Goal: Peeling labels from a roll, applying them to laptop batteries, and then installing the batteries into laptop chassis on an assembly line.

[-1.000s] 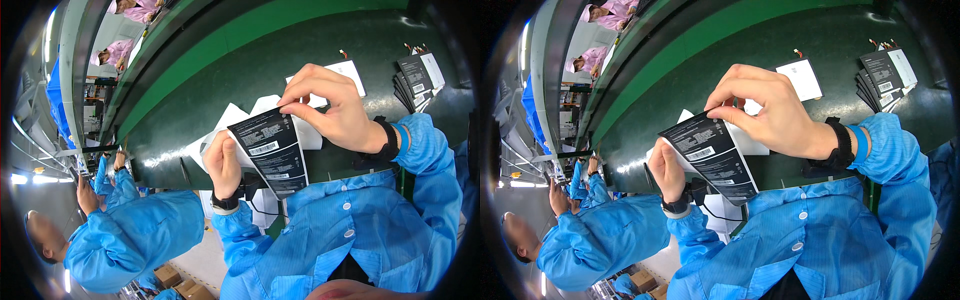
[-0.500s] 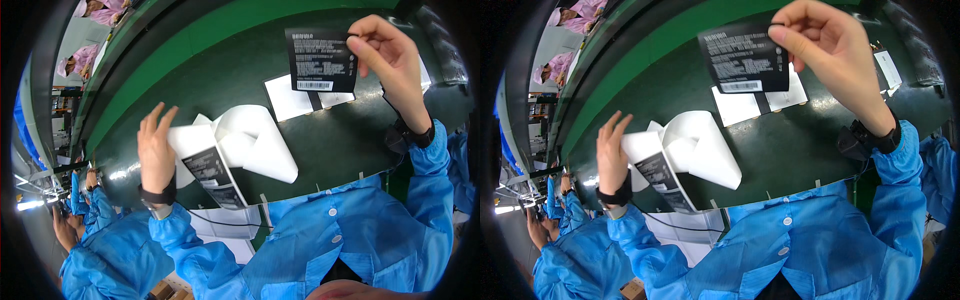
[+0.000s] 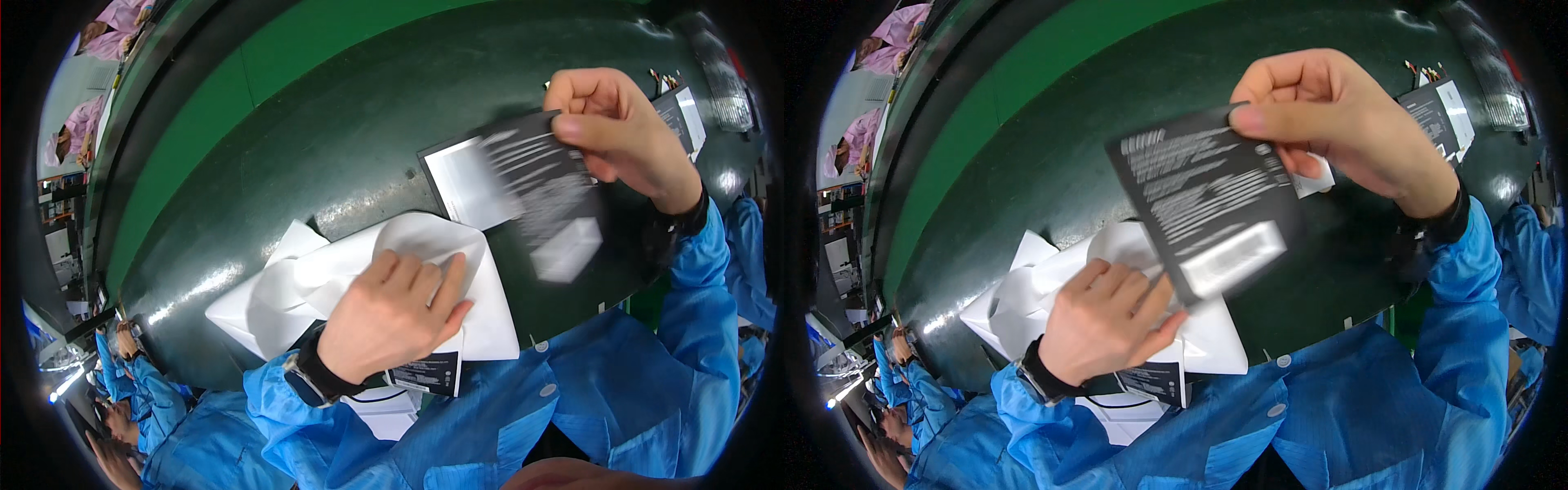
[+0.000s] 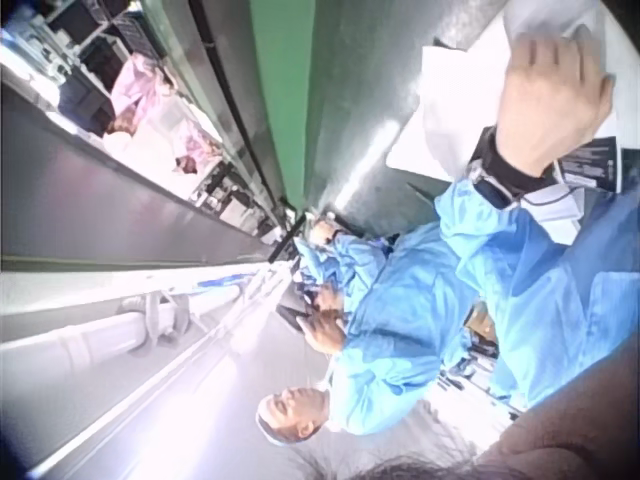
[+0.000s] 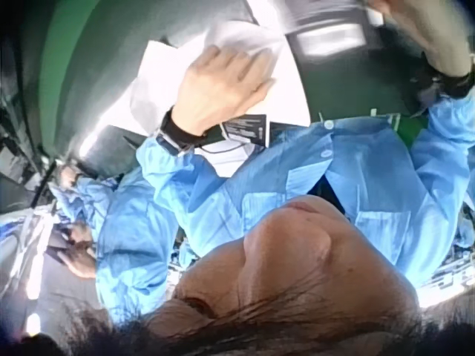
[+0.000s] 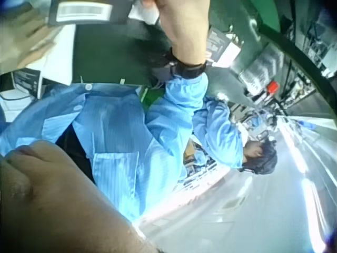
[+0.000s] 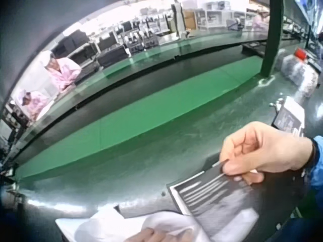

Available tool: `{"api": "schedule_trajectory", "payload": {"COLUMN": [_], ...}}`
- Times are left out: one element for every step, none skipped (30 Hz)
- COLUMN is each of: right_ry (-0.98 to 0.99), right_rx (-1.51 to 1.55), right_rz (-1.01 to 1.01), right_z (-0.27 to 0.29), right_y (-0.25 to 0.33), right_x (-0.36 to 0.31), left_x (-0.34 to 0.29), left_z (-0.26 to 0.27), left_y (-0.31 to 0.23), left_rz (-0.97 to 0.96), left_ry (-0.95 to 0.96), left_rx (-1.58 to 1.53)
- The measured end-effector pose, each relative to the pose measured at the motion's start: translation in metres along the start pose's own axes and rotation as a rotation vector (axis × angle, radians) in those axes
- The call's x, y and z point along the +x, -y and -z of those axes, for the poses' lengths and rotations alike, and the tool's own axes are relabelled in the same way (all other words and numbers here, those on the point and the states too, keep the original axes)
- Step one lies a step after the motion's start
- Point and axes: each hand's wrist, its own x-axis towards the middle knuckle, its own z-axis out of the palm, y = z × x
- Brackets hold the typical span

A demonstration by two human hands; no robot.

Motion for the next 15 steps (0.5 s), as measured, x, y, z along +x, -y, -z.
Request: {"api": "schedule_trajectory", "payload": {"right_ry": [-0.211,-0.418,-0.486,-0.486,-0.433,-0.383,-0.370,-0.368,-0.343,-0.318,-0.336,-0.334,-0.358,-0.382,-0.396], "right_rx": [-0.352,-0.708,-0.786,-0.789,-0.708,-0.628,-0.543,-0.547,-0.482,-0.416,-0.410,-0.409,-0.452,-0.496,-0.488], "right_rz": [0.111,0.219,0.332,0.327,0.260,0.195,0.158,0.155,0.091,0.028,0.008,0.005,-0.022,-0.048,-0.059], "right_z": [-0.008,-0.010,-0.010,-0.011,-0.014,-0.016,-0.017,-0.017,-0.015,-0.014,-0.014,-0.016,-0.019,-0.021,-0.022], "right_y": [-0.005,-0.009,-0.014,-0.012,-0.007,-0.003,-0.005,-0.007,-0.010,-0.013,-0.017,-0.020,-0.023,-0.024,-0.024], "right_x": [0.005,0.010,0.015,0.016,0.015,0.016,0.018,0.021,0.025,0.028,0.030,0.031,0.031,0.031,0.032], "left_x": [0.003,0.004,0.003,0.004,0.008,0.010,0.009,0.009,0.008,0.007,0.005,0.002,-0.001,-0.003,-0.004], "left_z": [0.001,0.000,0.000,-0.001,0.000,0.001,0.001,0.002,0.002,0.002,-0.004,-0.004,-0.003,-0.002,-0.002], "left_y": [0.002,0.004,0.006,0.007,0.007,0.008,0.010,0.009,0.008,0.007,0.007,0.006,0.006,0.006,0.007], "left_rz": [-0.071,-0.140,-0.232,-0.231,-0.283,-0.336,-0.359,-0.356,-0.329,-0.300,-0.298,-0.295,-0.320,-0.346,-0.349], "left_ry": [-0.005,-0.011,-0.088,-0.090,-0.079,-0.070,-0.014,-0.018,0.019,0.055,0.027,0.028,0.027,0.027,0.005], "left_rx": [0.067,0.134,0.244,0.239,0.195,0.152,0.109,0.107,0.100,0.094,0.179,0.177,0.215,0.253,0.218]}}
